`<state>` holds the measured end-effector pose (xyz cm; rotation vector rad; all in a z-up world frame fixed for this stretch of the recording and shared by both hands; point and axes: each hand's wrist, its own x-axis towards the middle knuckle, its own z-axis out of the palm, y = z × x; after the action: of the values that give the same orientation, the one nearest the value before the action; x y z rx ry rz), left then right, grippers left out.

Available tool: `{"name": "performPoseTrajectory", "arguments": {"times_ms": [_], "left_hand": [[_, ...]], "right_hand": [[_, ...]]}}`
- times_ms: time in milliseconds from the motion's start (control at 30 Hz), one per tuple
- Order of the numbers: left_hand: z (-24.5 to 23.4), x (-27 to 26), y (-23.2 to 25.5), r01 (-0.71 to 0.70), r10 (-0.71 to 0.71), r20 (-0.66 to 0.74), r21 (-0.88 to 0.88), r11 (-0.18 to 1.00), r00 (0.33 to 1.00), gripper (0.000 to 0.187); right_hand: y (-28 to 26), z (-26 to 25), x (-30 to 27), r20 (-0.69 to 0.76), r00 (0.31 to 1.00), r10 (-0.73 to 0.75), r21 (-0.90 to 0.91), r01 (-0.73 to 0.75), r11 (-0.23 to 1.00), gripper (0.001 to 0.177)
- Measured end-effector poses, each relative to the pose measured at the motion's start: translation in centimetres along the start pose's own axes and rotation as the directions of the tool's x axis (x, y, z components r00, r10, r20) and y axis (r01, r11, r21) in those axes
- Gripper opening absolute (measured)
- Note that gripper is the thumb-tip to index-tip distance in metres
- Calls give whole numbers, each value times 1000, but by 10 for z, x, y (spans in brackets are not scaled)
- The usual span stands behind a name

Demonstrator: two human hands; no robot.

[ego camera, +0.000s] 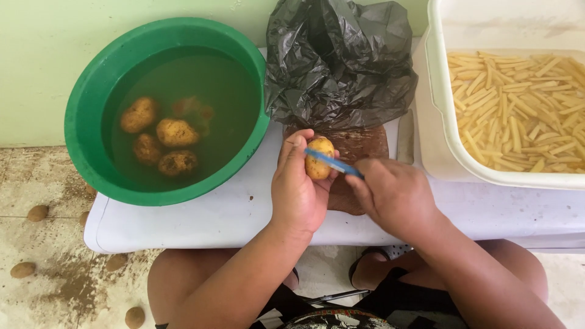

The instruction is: Gathering potatoes from the floor, washing them in a basin of water, and peeling them with a manual peeler.

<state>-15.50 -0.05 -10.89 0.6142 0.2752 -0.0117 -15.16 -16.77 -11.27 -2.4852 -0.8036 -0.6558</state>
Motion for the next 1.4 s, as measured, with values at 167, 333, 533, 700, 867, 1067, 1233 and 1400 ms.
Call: {"name": "performPoseTrajectory", "arguments": {"times_ms": [167, 333, 533, 700, 867, 1067, 1233, 1400], "left_hand": [[-4, -1, -12, -32, 27, 93, 58, 998, 995, 22], [-7, 1, -9, -62, 58, 97, 39, 997, 994, 23], [-5, 3, -5, -43, 42, 58, 3, 999, 997, 21], [-6, 3, -15, -45, 43, 44, 51, 998, 998, 20], [-6, 1, -11, -104, 97, 95, 79, 991, 991, 22], [-1, -3, -10, -130, 120, 104, 104, 986, 987, 21], [2, -8, -10, -150, 142, 82, 107, 983, 986, 19], [4, -7, -12, -176, 173, 52, 74, 982, 984, 15]], "right_hand": [[19, 1, 2, 28, 994, 101, 2, -101, 995, 35], [8, -6, -2, 12, 999, 47, 0, -47, 999, 36], [-2, -5, -1, -21, 998, -60, -2, 60, 998, 30], [21, 6, -1, -40, 999, -23, -171, 16, 985, 30], [13, -3, 8, 90, 974, 209, 167, -221, 961, 39], [7, -16, 17, 210, 928, 307, 318, -361, 876, 41], [15, -5, 4, 138, 960, 245, 259, -274, 926, 40], [16, 7, -9, 46, 985, 166, 153, -171, 973, 38]]}}
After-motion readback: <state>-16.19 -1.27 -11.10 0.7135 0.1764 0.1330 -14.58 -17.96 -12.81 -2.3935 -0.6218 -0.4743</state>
